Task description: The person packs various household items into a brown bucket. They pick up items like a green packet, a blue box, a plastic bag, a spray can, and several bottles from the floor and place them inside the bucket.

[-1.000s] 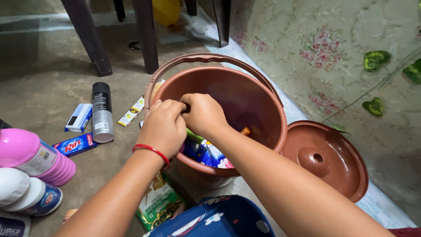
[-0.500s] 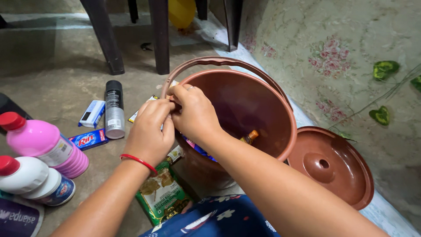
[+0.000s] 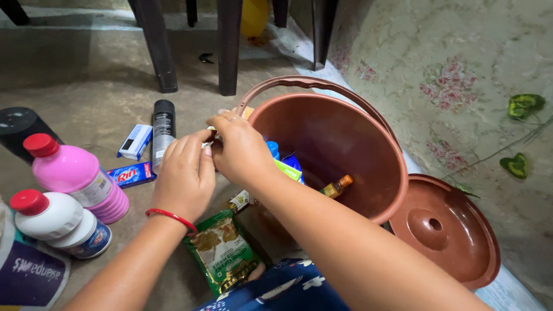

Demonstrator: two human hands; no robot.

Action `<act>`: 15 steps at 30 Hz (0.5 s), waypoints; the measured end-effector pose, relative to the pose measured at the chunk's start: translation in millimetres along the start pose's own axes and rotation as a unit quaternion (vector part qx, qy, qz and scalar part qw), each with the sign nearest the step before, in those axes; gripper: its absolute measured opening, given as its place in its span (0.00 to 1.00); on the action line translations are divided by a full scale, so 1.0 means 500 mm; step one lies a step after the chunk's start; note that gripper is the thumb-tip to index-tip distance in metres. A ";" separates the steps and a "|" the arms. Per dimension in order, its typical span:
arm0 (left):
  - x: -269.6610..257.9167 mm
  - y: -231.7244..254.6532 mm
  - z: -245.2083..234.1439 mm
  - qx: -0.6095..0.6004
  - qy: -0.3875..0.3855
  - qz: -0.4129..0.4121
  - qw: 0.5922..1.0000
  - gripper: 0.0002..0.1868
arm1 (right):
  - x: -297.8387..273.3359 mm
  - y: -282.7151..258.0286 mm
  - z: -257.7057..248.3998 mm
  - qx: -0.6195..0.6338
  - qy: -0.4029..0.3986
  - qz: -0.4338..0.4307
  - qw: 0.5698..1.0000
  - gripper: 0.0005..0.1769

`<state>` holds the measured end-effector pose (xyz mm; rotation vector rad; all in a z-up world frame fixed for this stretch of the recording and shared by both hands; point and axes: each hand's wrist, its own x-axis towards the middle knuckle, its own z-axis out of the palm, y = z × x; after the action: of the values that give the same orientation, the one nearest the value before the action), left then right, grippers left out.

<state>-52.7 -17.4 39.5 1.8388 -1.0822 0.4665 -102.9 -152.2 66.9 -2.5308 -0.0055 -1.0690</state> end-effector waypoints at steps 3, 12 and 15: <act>-0.009 -0.024 -0.008 -0.004 0.024 -0.013 1.000 0.16 | 0.017 -0.009 0.033 0.011 -0.029 0.013 0.999 0.21; -0.037 -0.087 -0.027 -0.012 0.036 -0.068 0.997 0.17 | 0.016 -0.026 0.124 0.002 -0.085 0.090 0.992 0.31; -0.045 -0.108 -0.025 -0.010 0.031 -0.082 0.996 0.16 | 0.006 -0.018 0.159 -0.004 -0.066 0.086 0.994 0.35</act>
<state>-18.2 14.2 2.1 1.8657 -0.8832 0.4105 -47.6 -116.1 22.0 -2.5510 0.1766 -0.8354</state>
